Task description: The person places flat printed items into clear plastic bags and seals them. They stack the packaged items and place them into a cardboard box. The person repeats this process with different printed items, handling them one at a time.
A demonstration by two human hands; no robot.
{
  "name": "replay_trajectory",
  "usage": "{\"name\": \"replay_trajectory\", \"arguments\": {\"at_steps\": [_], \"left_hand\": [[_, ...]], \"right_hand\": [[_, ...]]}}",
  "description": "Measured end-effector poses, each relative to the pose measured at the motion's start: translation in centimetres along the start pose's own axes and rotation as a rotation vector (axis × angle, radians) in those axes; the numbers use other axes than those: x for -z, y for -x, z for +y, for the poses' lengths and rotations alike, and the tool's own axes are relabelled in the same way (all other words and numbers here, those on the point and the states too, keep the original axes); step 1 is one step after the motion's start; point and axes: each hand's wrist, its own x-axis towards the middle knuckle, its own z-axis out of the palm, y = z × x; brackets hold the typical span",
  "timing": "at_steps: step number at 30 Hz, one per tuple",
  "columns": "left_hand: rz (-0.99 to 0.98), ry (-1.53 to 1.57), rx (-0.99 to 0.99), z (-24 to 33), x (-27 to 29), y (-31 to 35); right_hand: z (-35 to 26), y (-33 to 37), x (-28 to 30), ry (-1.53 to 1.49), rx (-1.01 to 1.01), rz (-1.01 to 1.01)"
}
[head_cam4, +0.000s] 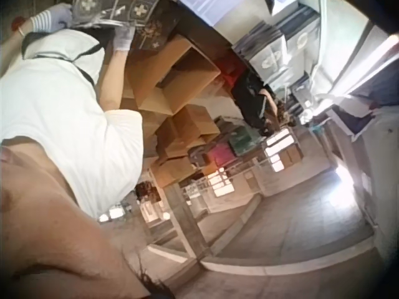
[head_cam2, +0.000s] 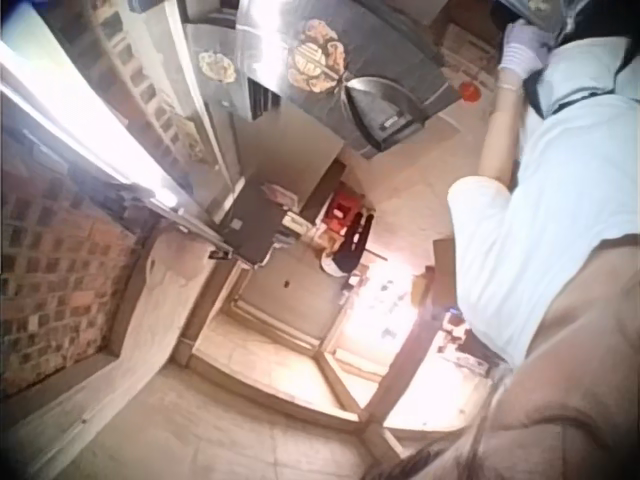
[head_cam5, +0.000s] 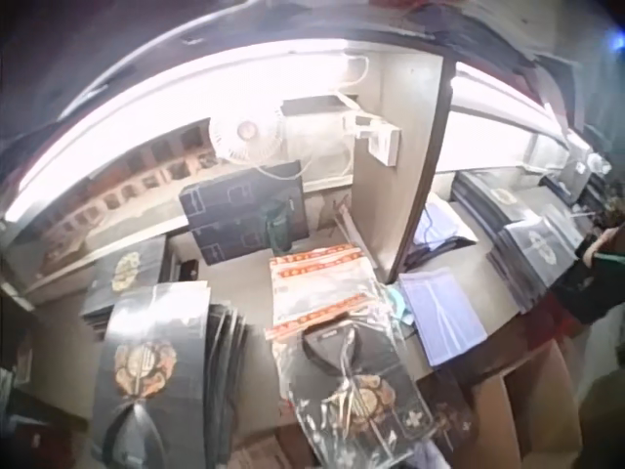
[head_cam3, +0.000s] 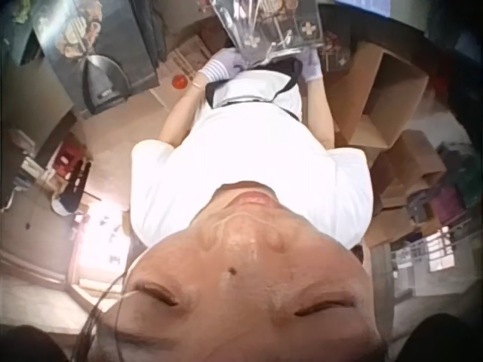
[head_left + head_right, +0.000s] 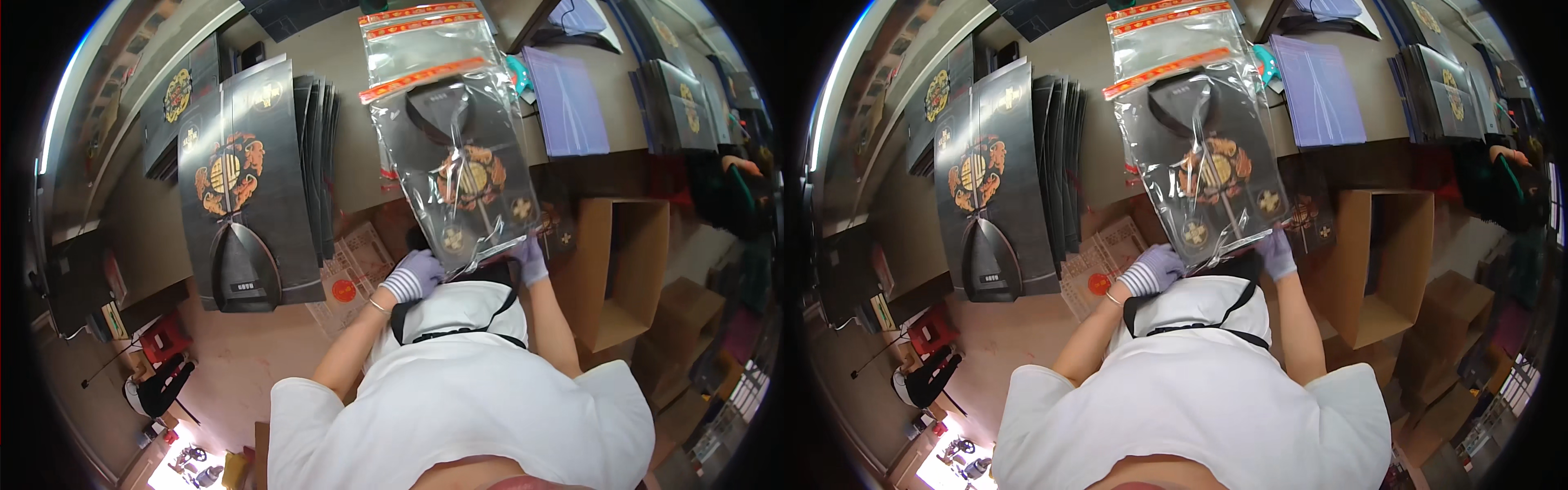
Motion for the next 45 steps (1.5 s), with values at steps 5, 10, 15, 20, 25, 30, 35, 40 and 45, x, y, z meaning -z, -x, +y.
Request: {"name": "replay_trajectory", "arguments": {"at_steps": [5,10,15,20,25,30,35,40,45], "left_hand": [[0.14,-0.128,-0.204,6.3,5.1,-0.1],[0.181,-0.045,-0.218,4.9,2.4,-0.4],[0.216,0.043,-0.241,4.7,3.0,-2.7],[0.475,0.069,-0.078,-0.3,4.3,-5.8],[0.615,-0.121,0.096,-4.8,5.7,-11.7],[0.518,-0.3,0.188,-7.5,6.7,-14.8],[0.654,0.112,0.237,-10.2,5.6,-15.0],[0.66,0.481,0.294,-7.4,7.2,-17.2],[0.718,0.443,0.271,-3.0,9.3,-19.1]], "right_hand": [[-9.9,3.6,-23.1,0.314,0.82,0.138],[-15.6,6.8,-32.5,1.217,0.796,0.05],[-10.8,-3.1,-30.6,1.875,1.29,-0.287],[-8.8,-5.6,-20.5,1.489,0.398,-0.046],[-22.2,-7.7,-10.8,0.729,0.073,0.799],[-23.1,-9.9,-8.6,0.634,0.014,0.803],[-19.1,-0.3,-6.0,0.582,0.609,0.664],[-10.8,12.1,-13.0,1.034,0.834,0.86],[0.7,13.1,-17.6,1.14,0.815,0.822]]}}
